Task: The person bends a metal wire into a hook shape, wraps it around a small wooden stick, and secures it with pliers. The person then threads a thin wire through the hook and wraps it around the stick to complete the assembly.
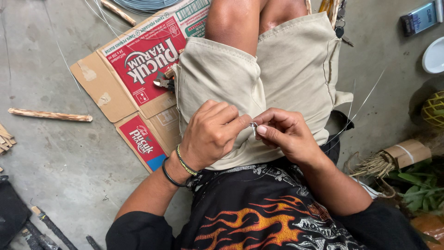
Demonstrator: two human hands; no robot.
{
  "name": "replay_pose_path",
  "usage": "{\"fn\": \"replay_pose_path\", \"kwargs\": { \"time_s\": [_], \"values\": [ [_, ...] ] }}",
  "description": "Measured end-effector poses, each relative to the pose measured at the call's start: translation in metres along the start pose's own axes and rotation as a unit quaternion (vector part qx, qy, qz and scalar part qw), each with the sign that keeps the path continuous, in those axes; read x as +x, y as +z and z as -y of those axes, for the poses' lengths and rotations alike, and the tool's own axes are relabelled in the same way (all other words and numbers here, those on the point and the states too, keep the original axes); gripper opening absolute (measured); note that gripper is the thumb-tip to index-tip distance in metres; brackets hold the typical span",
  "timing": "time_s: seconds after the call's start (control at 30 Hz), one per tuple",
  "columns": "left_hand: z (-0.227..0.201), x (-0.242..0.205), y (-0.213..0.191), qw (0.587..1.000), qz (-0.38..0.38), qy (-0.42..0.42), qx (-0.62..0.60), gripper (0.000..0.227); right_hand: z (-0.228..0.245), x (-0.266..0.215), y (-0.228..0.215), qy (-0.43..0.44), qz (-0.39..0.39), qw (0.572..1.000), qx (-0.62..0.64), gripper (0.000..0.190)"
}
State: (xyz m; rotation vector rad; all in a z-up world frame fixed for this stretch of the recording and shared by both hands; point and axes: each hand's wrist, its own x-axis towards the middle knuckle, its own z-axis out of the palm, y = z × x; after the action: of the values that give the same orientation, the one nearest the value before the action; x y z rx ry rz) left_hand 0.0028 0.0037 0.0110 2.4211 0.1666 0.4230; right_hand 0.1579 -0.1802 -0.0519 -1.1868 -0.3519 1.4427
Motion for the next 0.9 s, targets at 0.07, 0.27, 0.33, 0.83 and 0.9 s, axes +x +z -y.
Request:
{"fn": "replay_pose_path", "kwargs": {
  "time_s": [0.07,0.27,0.33,0.83,0.9],
  "values": [
    [-0.0004,0.0013,0.0009,1.000,0.002,-0.004,0.004,0.024,-0.0017,-0.0002,0.0007,-0.004,-0.012,1.000,-0.024,0.018],
    [-0.0001,0.0021,0.0019,1.000,0.010,-0.008,0.000,0.023,0.0002,-0.0023,0.0010,-0.018,-0.015,0.997,-0.076,0.023],
    [0.0004,0.0022,0.0023,1.000,0.013,-0.009,-0.001,0.023,0.0006,-0.0021,0.0009,-0.021,-0.005,0.998,-0.066,0.026],
    [0.0001,0.0043,0.0054,1.000,0.016,-0.004,-0.015,0.022,-0.0015,-0.0075,0.0087,-0.091,-0.060,0.974,-0.199,0.028],
    [0.0001,0.0043,0.0055,1.000,0.010,-0.005,-0.011,0.021,0.0008,-0.0080,0.0099,-0.103,-0.059,0.971,-0.205,0.028]
  ]
}}
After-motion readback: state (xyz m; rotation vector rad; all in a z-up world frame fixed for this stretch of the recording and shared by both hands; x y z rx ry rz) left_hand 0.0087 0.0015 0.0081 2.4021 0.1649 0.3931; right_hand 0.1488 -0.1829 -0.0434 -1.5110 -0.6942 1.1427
